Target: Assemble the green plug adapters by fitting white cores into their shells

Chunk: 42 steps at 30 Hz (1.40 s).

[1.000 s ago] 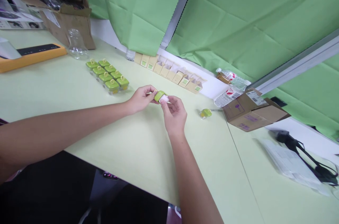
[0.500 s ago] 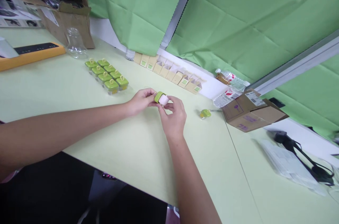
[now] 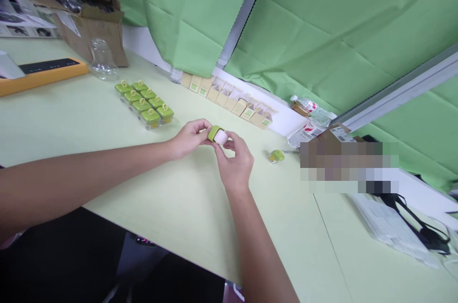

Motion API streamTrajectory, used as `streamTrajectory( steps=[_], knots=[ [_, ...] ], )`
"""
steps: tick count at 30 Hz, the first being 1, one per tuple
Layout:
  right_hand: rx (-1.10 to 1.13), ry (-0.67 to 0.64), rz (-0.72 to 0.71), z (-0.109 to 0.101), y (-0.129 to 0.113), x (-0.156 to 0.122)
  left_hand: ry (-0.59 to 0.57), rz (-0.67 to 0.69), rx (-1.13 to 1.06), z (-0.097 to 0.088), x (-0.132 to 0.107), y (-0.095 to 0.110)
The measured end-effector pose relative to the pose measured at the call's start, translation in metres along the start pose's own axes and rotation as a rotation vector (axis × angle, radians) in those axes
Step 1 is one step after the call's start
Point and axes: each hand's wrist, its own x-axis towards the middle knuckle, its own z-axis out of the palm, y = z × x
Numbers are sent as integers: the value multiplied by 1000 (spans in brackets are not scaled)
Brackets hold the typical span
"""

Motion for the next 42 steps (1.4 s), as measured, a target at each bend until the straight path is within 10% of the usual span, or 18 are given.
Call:
streamTrajectory(
  steps=[42],
  knots=[
    [-126,-85,33,12,-5,-10,-18,39,37,-2,1,10]
  ],
)
